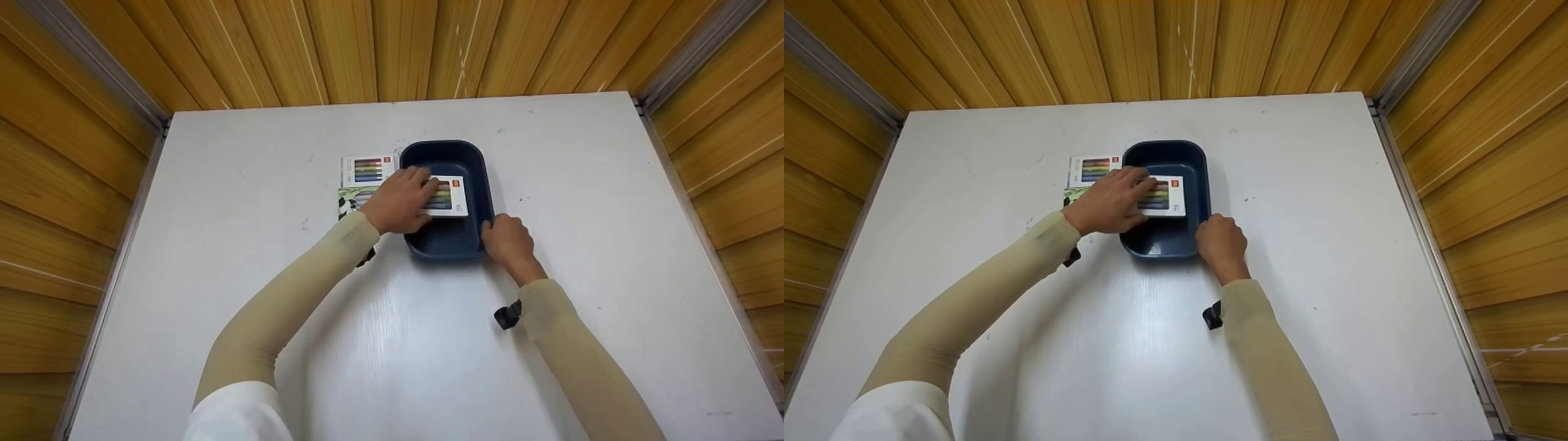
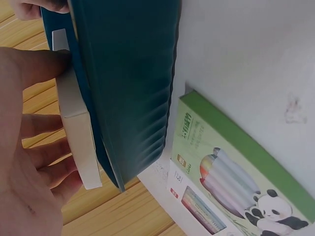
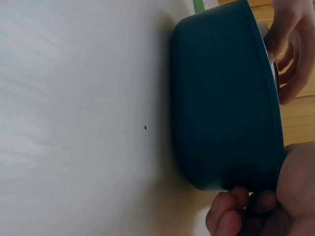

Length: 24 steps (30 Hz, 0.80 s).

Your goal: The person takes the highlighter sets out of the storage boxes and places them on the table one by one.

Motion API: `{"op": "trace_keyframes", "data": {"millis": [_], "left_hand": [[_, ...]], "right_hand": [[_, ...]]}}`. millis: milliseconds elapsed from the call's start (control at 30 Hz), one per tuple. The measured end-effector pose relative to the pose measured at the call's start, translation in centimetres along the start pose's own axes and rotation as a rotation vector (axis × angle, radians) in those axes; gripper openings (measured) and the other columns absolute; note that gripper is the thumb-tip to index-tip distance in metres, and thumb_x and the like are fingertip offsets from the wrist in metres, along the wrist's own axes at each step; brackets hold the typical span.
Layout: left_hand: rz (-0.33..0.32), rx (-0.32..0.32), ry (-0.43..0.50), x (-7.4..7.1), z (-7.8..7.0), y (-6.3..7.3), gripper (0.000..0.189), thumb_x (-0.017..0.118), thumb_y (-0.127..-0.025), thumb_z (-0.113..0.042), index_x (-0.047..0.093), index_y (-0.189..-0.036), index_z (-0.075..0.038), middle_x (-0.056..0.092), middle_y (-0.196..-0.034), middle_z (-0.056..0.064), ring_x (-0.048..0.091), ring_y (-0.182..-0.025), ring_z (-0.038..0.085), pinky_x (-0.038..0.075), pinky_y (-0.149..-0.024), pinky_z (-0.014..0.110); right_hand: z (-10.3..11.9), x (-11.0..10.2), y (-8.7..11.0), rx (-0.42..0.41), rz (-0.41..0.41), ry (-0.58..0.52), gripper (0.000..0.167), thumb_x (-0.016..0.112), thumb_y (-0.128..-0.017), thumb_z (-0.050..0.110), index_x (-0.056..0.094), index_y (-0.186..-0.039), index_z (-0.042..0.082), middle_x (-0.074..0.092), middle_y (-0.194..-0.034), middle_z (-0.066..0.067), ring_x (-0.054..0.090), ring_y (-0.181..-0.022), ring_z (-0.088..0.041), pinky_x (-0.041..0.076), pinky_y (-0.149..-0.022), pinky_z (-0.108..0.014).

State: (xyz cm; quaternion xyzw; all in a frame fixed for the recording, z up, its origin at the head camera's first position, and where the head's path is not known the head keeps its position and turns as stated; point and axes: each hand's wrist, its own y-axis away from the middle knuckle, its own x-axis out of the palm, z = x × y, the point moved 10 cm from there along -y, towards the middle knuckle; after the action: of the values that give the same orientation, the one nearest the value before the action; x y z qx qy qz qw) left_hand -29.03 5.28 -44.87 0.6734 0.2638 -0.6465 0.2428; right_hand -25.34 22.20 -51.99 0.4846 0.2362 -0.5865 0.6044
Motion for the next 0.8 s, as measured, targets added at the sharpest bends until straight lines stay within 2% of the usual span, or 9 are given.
{"op": "trace_keyframes", "data": {"millis": [267,633,800], "left_hand": [[0.026,-0.005,0.025,0.3,0.3,0.6,0.061,0.06,-0.091,-0.04,0.042,-0.142,-0.01,0.045,-0.141,0.011,0.041,-0.13,0.027,0.033,-0.114,0.04],[-0.024,0.012,0.019,-0.1,0.6,1.5,0.06,0.06,-0.091,-0.038,0.043,-0.141,-0.009,0.046,-0.138,0.012,0.044,-0.127,0.028,0.035,-0.112,0.041],[-0.024,0.003,0.024,-0.3,0.9,2.0,0.062,0.061,-0.091,-0.039,0.041,-0.142,-0.01,0.044,-0.14,0.012,0.043,-0.128,0.028,0.034,-0.113,0.041]], "right_hand": [[0.1,-0.1,0.0,-0.009,-0.006,0.002,0.042,0.039,-0.1,0.027,0.064,-0.1,-0.008,0.067,-0.097,-0.026,0.061,-0.076,-0.03,0.047,-0.063,-0.042],[0.1,-0.2,0.0,-0.015,-0.014,0.009,0.042,0.04,-0.099,0.026,0.064,-0.099,-0.009,0.067,-0.096,-0.027,0.061,-0.074,-0.03,0.046,-0.059,-0.04],[0.1,-0.2,0.1,-0.018,-0.015,0.004,0.044,0.039,-0.099,0.027,0.064,-0.102,-0.009,0.067,-0.1,-0.028,0.063,-0.077,-0.032,0.048,-0.061,-0.043]]}}
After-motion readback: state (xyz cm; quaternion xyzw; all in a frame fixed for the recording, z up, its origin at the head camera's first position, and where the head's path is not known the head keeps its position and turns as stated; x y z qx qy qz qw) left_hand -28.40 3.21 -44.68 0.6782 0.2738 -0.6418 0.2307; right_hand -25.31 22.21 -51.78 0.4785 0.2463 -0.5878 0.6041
